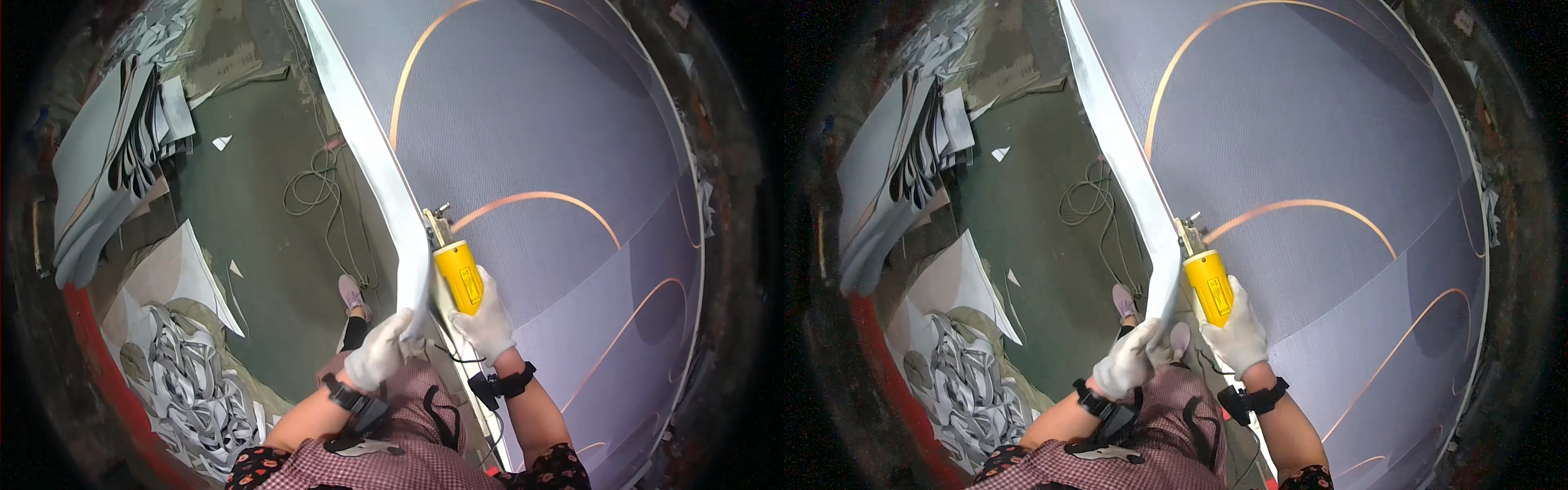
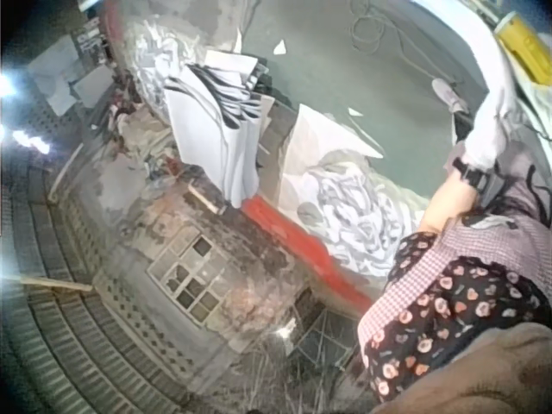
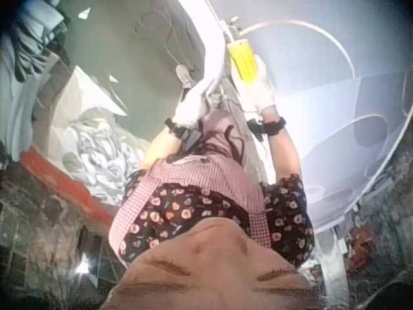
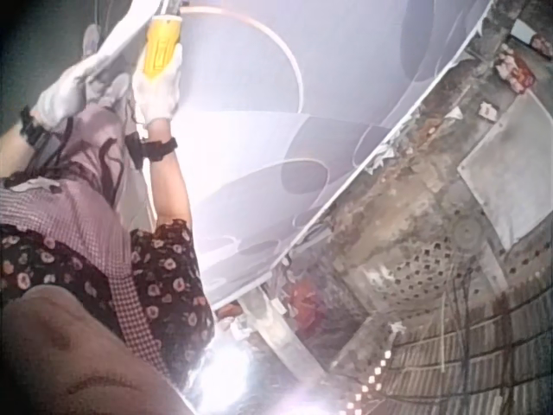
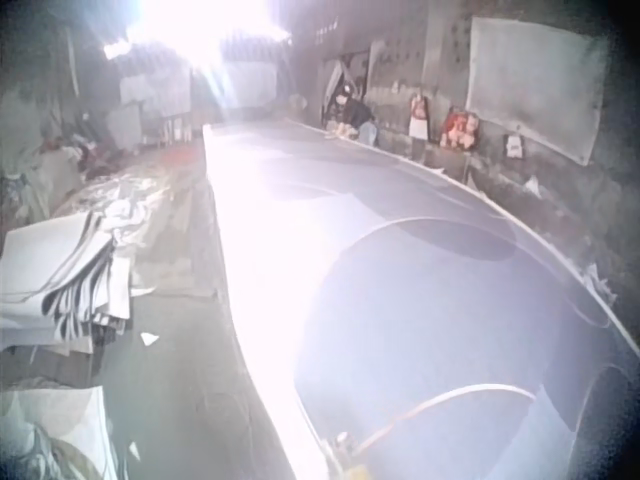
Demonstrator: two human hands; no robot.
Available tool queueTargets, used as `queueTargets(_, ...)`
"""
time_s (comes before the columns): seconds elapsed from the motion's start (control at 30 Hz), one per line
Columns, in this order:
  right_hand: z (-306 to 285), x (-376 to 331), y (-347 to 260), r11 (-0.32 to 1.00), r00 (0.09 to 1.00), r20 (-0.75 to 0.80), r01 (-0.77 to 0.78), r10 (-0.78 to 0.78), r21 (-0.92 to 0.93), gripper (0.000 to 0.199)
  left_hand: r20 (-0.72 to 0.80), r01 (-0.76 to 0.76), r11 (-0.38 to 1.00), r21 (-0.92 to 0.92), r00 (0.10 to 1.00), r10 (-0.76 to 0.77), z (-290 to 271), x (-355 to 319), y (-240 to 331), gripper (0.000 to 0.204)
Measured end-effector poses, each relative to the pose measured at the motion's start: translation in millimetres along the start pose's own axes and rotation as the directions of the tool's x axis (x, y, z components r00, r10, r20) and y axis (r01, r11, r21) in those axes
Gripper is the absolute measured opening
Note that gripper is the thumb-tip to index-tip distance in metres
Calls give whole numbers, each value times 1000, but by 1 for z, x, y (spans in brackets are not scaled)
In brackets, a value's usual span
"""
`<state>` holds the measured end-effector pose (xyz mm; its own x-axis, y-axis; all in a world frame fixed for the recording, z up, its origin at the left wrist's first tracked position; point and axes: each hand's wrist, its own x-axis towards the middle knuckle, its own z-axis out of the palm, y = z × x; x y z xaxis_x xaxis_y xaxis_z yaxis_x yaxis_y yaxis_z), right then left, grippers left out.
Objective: The recorder uses an electric fabric cutter to cut out sections of patterned matting material on a large industrial table.
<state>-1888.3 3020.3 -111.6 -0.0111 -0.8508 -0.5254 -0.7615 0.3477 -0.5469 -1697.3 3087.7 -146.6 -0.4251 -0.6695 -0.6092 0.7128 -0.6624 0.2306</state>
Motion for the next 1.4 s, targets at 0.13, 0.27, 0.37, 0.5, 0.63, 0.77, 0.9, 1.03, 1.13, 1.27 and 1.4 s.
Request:
queueTargets(0.13, 5, 37, -28, 998, 998, -37, 55, -54, 20, 89, -184, 49, 994, -95, 981, -66, 16, -40, 56, 29)
queueTargets(0.27, 8, 76, -73, 998, 998, -41, 52, -50, 45, 88, -96, -127, 974, -189, 989, 110, -15, -79, 97, 28)
queueTargets(0.37, 15, 110, -90, 996, 994, -76, 82, -79, 42, 89, 18, -259, 952, -160, 964, 266, -30, -107, 126, 26)
queueTargets(0.5, 18, 156, -113, 988, 983, -118, 149, -144, 34, 88, -178, -410, 902, -139, 906, 384, -32, -136, 167, 36)
queueTargets(0.63, 18, 192, -147, 986, 979, -121, 166, -165, -3, 87, -307, -657, 738, -153, 741, 597, -20, -151, 212, 31)
queueTargets(0.77, 9, 212, -184, 989, 986, -84, 147, -147, -7, 87, -85, -794, 513, -325, 565, 821, -71, -154, 266, 21)
queueTargets(0.9, 10, 228, -192, 988, 985, -75, 155, -154, 17, 86, -316, -920, 384, -81, 389, 865, -77, -107, 340, 40)
queueTargets(1.03, 17, 244, -213, 992, 988, -86, 128, -127, -1, 88, -19, -634, 411, 655, 530, 848, -74, 25, 354, 51)
queueTargets(1.13, 14, 253, -231, 995, 993, -56, 102, -101, 20, 91, 18, -175, 210, 962, 808, 589, -42, 128, 347, 87)
queueTargets(1.27, 11, 275, -260, 988, 989, -68, 136, -131, 75, 92, -65, 2, 153, 988, 910, 410, -27, 201, 335, 75)
queueTargets(1.4, 6, 294, -297, 996, 997, -48, 68, -66, 58, 89, -111, -26, 649, 761, 979, 170, -33, 177, 335, 45)
